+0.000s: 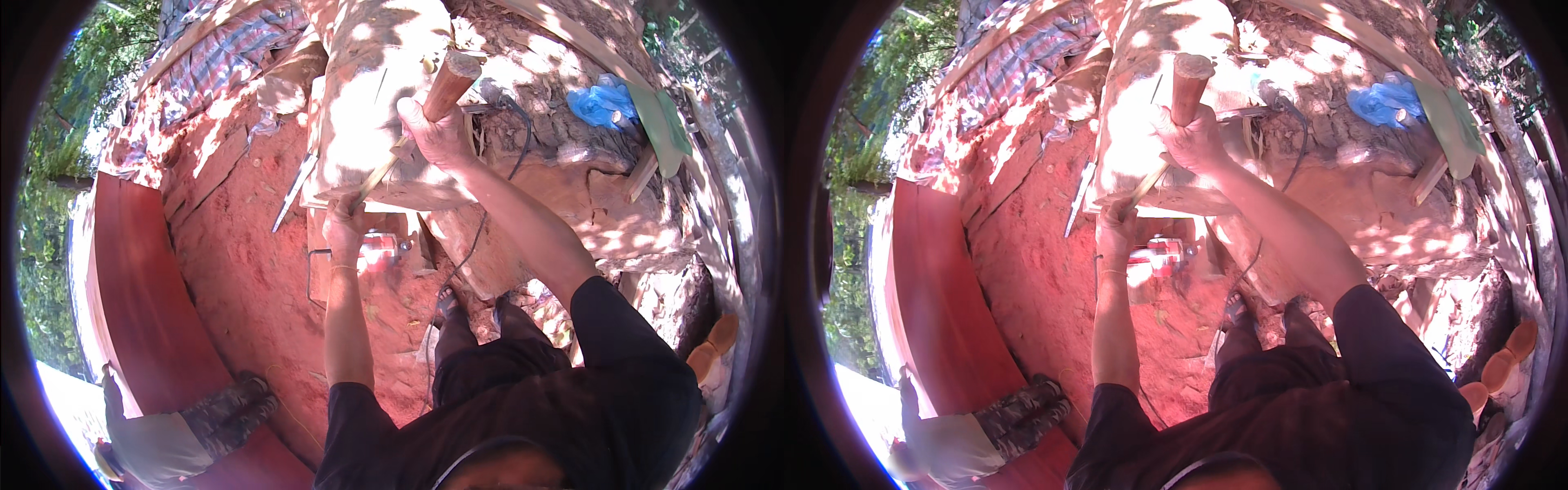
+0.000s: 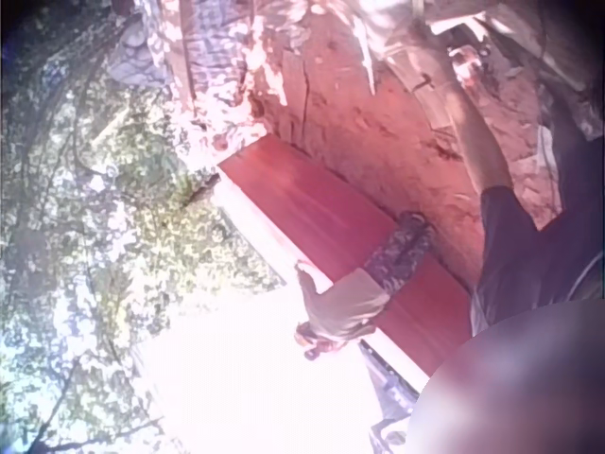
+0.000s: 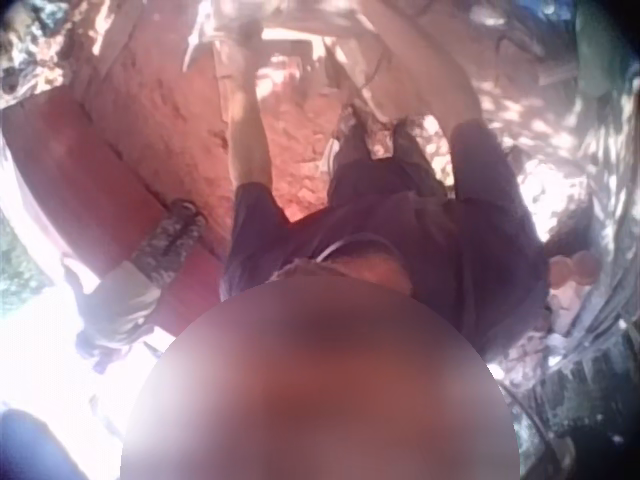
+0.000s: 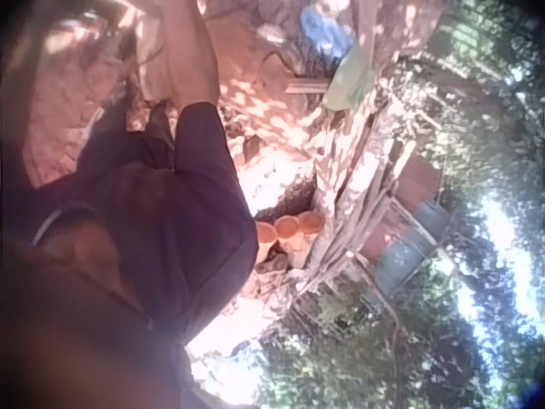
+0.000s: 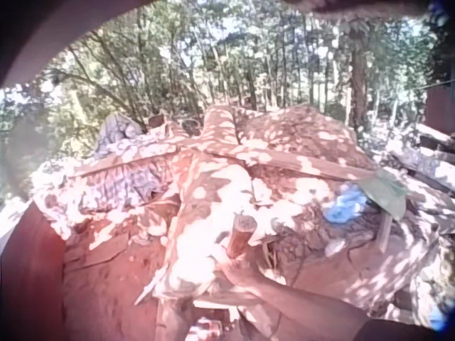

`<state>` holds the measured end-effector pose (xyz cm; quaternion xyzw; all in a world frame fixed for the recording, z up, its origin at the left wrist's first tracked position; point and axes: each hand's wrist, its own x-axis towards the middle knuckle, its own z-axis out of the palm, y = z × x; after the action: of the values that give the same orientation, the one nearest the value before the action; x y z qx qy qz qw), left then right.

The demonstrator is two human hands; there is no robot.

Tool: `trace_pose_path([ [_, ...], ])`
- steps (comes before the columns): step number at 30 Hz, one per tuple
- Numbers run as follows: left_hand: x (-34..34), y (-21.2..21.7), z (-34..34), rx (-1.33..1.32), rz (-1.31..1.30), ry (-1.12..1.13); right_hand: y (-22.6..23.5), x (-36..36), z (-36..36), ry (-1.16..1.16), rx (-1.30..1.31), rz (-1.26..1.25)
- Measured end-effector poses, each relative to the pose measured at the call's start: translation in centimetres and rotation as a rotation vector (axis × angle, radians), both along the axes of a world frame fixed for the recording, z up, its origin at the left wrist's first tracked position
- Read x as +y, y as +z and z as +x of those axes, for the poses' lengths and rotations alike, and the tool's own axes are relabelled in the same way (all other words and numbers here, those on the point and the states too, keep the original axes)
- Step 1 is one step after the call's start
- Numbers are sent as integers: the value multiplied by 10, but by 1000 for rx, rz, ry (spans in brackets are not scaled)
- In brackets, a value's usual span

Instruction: The person picks up a small metal blade and a wooden stick, then uses the stick to rub the blade's edge repeatedly. The person holds the blade with both hands and continues rubbing the edge against the stick while standing in a cluttered outdoor area.

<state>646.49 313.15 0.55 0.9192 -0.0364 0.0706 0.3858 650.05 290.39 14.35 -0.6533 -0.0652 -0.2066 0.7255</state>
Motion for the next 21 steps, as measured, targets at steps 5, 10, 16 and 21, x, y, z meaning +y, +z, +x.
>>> trace_pose_path([
  [5,-7,-6,-3,-29,-36,45,-13,6,19,95,-39,46],
  [10,-13,-12,-5,2,53,99,-33,6,37,152,2,51],
  [16,-14,-13,-5,46,-68,84,-50,9,43,149,-84,103],
  [21,-20,26,-9,-188,95,21,-50,11,38,124,-36,100],
])
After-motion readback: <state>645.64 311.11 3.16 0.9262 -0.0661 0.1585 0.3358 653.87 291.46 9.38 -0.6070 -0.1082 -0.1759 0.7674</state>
